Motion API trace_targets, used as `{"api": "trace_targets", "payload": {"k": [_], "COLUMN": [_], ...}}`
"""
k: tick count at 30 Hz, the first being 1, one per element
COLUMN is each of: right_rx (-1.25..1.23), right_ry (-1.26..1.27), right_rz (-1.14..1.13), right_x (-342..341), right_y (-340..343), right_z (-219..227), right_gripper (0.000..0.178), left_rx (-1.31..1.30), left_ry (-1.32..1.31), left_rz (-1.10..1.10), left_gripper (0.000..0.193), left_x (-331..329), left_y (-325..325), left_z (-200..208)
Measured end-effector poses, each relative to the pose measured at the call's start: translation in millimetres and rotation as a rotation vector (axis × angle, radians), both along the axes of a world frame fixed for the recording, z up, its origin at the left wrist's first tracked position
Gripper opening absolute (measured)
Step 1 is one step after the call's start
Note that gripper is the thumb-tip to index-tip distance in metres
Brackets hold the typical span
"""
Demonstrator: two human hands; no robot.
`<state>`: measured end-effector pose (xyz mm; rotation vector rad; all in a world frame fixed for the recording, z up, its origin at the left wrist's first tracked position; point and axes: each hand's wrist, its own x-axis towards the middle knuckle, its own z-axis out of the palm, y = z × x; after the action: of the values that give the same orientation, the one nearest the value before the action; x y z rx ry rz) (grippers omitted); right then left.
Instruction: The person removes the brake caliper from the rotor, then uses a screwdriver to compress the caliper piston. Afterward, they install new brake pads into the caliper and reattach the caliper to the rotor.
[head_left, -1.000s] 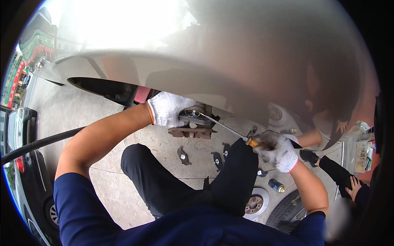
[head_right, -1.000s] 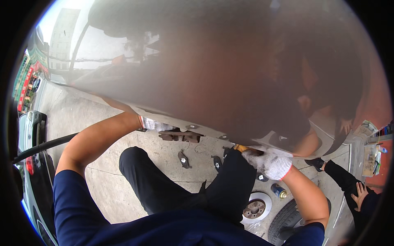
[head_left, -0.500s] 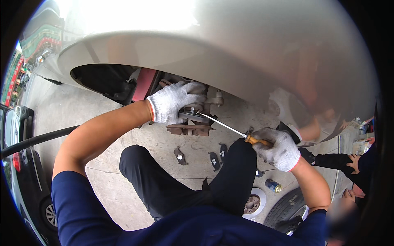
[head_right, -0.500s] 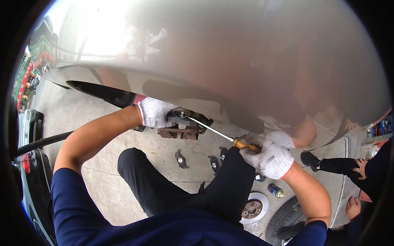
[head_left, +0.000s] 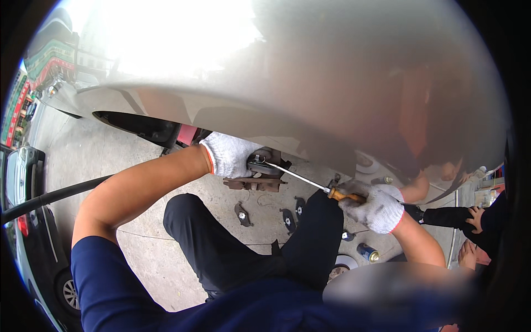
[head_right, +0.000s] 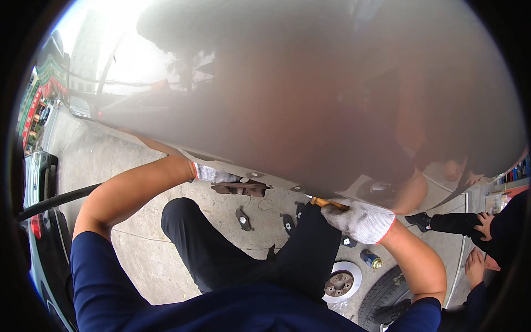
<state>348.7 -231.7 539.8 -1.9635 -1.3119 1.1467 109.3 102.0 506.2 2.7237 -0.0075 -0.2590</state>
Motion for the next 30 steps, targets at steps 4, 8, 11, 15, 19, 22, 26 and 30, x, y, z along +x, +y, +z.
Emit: {"api": "trace_targets", "payload": {"k": [4, 8, 11, 15, 19, 22, 26, 30], "right_rx": [0.186, 0.325, 0.464, 0.577, 0.494, 0.584, 0.56, 0.373], "right_ry": [0.459, 0.058, -0.518, -1.264, -0.879, -0.824, -0.83, -0.79], "right_rz": [-0.125, -0.086, 0.184, 0.583, 0.309, 0.362, 0.392, 0.332], "right_x": [24.7, 3.4, 5.1, 12.9, 8.1, -8.4, -9.8, -6.5], "right_y": [-20.2, -12.6, -8.0, -3.3, -0.4, 23.0, 21.2, 9.2], "right_z": [-70.2, -53.2, -38.7, -25.6, -20.5, 20.5, 27.5, 6.9], "right_gripper": [0.032, 0.032, 0.031, 0.029, 0.03, 0.031, 0.033, 0.032], "left_rx": [-0.034, -0.07, -0.081, -0.092, -0.094, -0.098, -0.094, -0.084], "left_ry": [-0.011, -0.022, -0.035, -0.047, -0.052, -0.045, -0.052, -0.067], "left_rz": [-0.02, -0.013, -0.027, -0.023, -0.033, -0.025, -0.025, -0.012], "left_gripper": [0.071, 0.07, 0.069, 0.068, 0.066, 0.065, 0.064, 0.063], "left_x": [0.6, -7.6, -2.7, -0.2, 5.9, 0.9, 0.7, -4.4], "left_y": [0.9, -2.5, -3.2, -3.1, -4.1, -3.3, -2.7, -3.8], "left_z": [-6.7, -10.8, -11.8, -15.3, -15.5, -16.5, -17.2, -22.8]}}
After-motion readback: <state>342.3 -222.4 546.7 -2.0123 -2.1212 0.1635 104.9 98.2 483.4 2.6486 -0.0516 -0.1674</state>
